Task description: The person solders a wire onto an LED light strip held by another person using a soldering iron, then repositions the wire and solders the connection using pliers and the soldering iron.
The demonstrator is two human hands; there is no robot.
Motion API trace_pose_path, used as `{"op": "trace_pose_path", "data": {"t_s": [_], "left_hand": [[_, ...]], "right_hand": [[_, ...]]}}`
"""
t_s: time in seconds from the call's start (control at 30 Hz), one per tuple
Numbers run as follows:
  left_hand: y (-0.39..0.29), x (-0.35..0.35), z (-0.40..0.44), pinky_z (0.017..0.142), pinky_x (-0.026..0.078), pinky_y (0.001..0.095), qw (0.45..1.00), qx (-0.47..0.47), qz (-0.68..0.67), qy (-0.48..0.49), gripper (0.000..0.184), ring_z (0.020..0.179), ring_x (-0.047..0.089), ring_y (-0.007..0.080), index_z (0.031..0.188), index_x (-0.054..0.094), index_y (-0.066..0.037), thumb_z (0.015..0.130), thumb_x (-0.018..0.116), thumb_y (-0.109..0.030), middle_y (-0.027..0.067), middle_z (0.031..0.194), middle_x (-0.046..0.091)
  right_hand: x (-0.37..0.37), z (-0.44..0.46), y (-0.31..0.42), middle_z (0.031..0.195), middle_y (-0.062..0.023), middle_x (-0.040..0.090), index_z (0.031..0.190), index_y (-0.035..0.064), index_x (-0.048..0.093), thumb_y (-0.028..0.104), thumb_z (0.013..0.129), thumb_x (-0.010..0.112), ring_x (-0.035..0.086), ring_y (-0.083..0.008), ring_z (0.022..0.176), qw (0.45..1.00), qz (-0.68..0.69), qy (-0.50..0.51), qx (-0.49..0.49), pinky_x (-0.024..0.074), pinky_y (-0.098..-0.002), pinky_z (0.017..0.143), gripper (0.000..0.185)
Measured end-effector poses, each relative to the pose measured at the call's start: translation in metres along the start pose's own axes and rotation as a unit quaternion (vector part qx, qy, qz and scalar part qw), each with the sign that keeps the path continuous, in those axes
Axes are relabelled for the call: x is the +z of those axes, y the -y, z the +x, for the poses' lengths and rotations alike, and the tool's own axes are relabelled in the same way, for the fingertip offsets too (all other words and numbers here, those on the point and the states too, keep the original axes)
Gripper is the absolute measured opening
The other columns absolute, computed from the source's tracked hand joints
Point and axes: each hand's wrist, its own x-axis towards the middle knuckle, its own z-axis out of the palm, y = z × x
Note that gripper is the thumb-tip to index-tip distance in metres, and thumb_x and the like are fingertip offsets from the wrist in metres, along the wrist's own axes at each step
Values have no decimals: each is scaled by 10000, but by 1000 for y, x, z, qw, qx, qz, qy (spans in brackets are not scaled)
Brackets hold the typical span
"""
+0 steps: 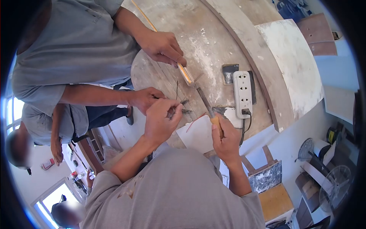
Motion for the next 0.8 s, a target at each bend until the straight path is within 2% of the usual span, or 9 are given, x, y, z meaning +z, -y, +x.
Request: {"op": "trace_pose_path", "data": {"t_s": [0.1,0.37,0.47,0.57,0.8], "left_hand": [[0,-3,5,603,519,322,1000,-24,-6,-4,84,647,654,200,903,700,-4,871,750,-63,107,775,672],[-6,-3,10,617,535,282,992,-119,-20,34,109,655,680,152,912,711,23,886,739,-80,111,777,710],[-4,-2,12,623,537,284,993,-109,-19,29,116,656,680,148,900,713,25,892,730,-90,105,752,706],[-7,-3,15,625,539,292,989,-144,-21,38,118,653,683,156,896,716,22,891,724,-96,107,754,709],[-4,-1,15,619,536,306,993,-111,-6,34,106,654,692,183,876,708,15,876,726,-89,115,743,704]], "right_hand": [[8,1,0,884,-206,646,1271,-49,625,36,921,644,649,-380,772,999,-7,-11,-34,517,-419,686,361],[12,1,1,883,-203,641,1274,-44,624,52,935,636,644,-379,773,1000,-6,-7,-29,513,-426,686,352],[13,1,2,885,-201,640,1276,-40,625,53,937,636,642,-379,771,1000,-3,-7,-28,510,-427,683,351],[15,1,1,886,-201,638,1279,-34,624,53,938,635,642,-379,772,1000,-2,-9,-29,509,-428,683,352],[13,2,3,892,-210,638,1284,-38,616,41,936,635,647,-393,785,1000,-13,5,-16,512,-440,690,358]]}}
